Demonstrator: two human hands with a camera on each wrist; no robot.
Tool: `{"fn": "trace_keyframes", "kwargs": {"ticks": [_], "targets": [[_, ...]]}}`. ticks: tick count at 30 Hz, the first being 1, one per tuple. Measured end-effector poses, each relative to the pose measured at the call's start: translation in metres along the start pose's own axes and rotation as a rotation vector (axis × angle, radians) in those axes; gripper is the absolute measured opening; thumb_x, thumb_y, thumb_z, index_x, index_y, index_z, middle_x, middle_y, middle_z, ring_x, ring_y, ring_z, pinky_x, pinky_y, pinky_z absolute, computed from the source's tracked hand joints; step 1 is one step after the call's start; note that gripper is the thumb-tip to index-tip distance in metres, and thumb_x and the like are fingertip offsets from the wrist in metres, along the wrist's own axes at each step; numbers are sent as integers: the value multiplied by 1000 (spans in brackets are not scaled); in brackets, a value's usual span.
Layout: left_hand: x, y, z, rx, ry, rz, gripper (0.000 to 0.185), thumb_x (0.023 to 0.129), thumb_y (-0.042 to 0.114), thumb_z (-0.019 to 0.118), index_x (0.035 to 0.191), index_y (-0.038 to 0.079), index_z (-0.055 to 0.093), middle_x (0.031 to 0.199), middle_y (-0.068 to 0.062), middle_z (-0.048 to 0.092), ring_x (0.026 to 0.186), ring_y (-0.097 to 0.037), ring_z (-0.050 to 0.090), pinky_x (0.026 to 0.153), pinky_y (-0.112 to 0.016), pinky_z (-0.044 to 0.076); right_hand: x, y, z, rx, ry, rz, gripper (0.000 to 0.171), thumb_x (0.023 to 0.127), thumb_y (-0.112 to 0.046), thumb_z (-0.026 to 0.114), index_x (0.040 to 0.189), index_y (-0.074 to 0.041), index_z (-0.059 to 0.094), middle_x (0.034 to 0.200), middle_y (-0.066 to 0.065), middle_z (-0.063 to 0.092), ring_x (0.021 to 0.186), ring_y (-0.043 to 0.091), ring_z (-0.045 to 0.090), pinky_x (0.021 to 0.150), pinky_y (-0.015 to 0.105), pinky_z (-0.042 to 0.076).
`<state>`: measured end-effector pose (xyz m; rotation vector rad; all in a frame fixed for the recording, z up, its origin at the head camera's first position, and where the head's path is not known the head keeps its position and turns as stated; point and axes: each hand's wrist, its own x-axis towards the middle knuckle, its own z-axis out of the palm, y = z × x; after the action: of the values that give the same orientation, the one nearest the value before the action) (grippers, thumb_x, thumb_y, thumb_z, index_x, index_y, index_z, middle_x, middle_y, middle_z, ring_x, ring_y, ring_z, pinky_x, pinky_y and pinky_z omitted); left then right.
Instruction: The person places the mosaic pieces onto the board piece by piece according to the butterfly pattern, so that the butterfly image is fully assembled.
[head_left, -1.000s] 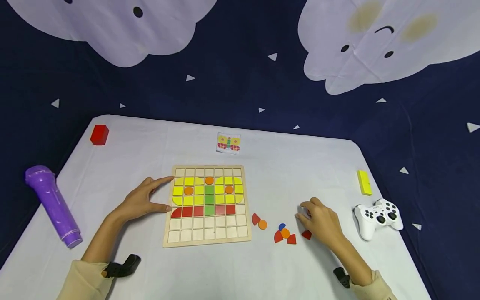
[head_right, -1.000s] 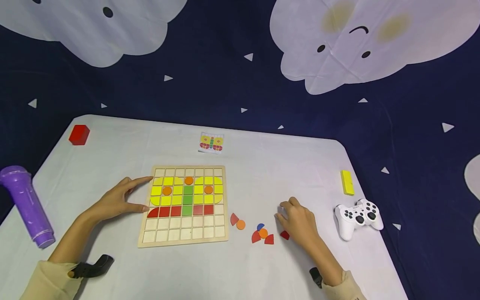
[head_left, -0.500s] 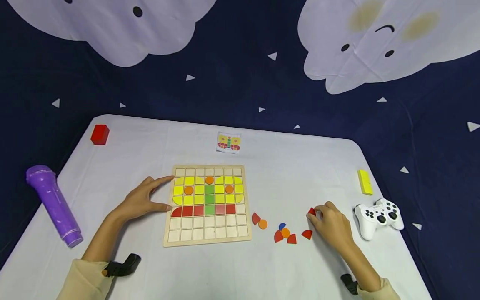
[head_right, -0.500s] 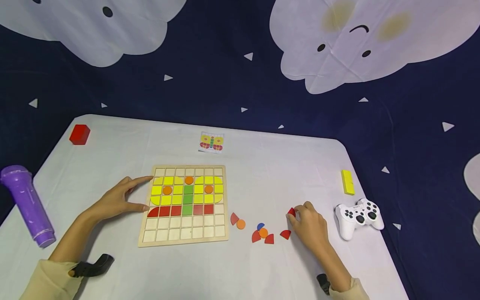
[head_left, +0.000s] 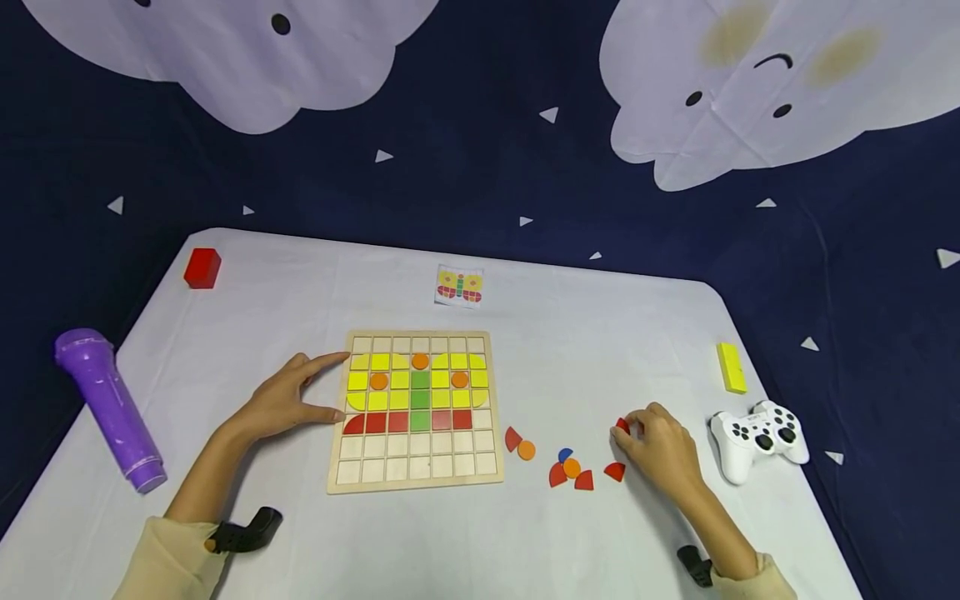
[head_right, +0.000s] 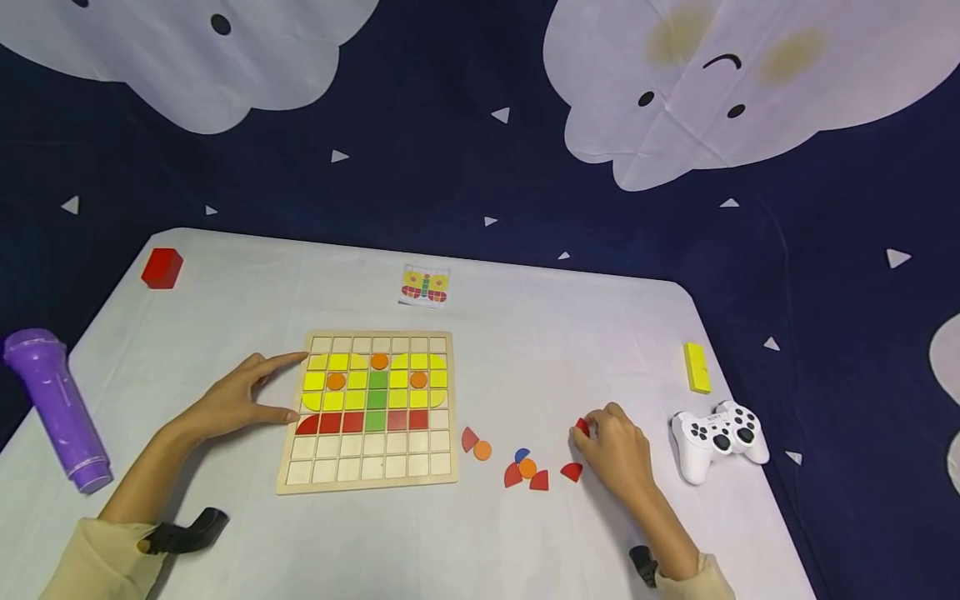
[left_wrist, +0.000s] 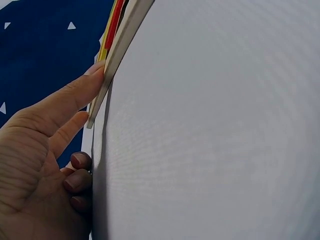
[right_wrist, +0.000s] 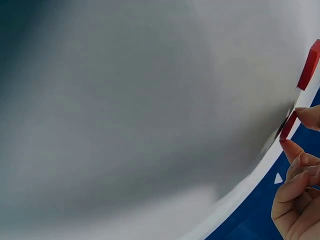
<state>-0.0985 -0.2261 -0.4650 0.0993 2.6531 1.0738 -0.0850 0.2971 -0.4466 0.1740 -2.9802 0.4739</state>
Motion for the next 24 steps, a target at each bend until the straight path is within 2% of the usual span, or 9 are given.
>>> {"fn": "trace_keyframes", "kwargs": {"ticks": [7,15,24], "targets": [[0,2,0,-2,-4,-8,93,70,38,87,150,18,44,95,-9,43,84,-23,42,69,-36,35,10,-22,0,11,-22,-61,21,78,-15,80,87,2,72,74,4,50,61,14,44,53,29,35],[0,1,1,-8,-6,-15,93,70,39,87,150,20,43,96,-10,44,85,-23,42,69,-36,35,24,-61,14,31,-41,-239,24,77,-17,83,88,1,73,73,1,47,56,10,39,52,25,35],[0,0,0,-8,-5,-11,94,69,38,87,150,19,44,98,-10,46,86,-24,44,70,-36,36,32,-103,23,71,-95,-365,25,78,-21,83,88,0,73,75,-2,46,56,8,38,52,21,35]]}}
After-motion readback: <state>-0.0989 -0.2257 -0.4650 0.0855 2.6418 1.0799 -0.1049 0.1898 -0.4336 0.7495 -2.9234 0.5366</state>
